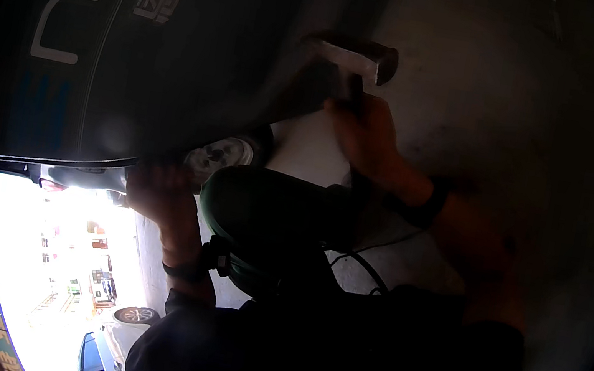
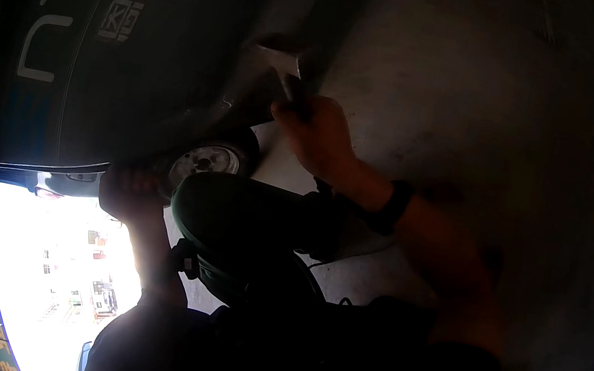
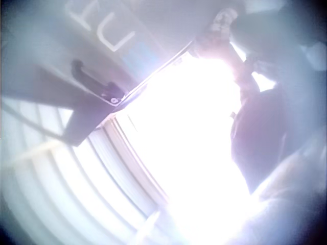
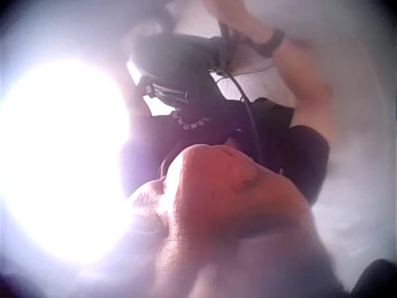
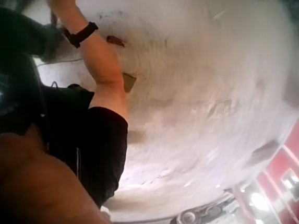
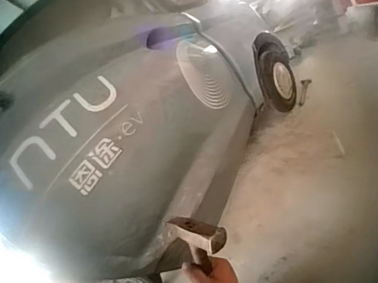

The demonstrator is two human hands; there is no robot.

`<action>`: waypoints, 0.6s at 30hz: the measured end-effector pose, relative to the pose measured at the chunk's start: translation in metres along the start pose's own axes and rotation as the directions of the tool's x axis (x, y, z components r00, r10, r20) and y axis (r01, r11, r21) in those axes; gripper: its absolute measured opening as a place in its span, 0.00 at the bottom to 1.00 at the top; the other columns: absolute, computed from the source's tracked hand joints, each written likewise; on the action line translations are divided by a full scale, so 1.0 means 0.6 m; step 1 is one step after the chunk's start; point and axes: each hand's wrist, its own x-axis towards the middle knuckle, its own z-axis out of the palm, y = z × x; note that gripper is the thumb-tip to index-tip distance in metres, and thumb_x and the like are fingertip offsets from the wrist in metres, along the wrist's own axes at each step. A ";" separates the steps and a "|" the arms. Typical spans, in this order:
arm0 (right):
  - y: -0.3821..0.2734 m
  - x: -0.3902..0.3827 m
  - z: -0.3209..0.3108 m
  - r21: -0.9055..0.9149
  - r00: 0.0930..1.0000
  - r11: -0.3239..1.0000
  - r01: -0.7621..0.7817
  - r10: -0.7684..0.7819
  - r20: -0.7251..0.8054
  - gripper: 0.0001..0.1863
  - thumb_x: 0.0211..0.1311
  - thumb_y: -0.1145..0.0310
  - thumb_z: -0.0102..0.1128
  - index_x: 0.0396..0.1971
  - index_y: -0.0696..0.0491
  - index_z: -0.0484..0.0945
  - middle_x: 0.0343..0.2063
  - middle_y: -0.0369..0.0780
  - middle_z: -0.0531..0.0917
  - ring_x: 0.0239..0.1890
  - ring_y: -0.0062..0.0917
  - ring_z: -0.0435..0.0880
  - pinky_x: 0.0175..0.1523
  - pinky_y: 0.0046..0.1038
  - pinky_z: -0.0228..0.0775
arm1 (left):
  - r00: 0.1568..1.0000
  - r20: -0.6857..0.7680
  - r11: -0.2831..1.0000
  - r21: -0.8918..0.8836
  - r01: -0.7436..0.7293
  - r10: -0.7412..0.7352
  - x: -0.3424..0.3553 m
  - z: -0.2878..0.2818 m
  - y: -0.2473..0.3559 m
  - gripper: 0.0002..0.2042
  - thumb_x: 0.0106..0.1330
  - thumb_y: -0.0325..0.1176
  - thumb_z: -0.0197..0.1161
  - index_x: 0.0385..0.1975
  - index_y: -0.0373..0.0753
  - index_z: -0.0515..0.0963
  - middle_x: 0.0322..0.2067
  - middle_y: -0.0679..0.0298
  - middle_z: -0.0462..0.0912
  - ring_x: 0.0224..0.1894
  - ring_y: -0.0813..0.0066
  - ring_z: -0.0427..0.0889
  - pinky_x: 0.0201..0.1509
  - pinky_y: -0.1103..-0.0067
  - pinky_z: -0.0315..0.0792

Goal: The person uses a screwdriver, a hammer, and a metal block to straighten and align the metal frame and outer panel of a blue vehicle door.

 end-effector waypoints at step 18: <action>-0.005 0.011 0.014 0.231 0.995 0.971 -0.056 0.074 -0.070 0.19 0.63 0.59 0.60 0.15 0.53 0.69 0.11 0.30 0.68 0.14 0.15 0.66 0.22 0.25 0.56 | 0.690 0.720 -0.752 0.492 -0.439 0.069 0.074 -0.046 -0.005 0.27 0.67 0.56 0.54 0.60 0.46 0.72 0.59 0.63 0.76 0.60 0.65 0.74 0.64 0.67 0.66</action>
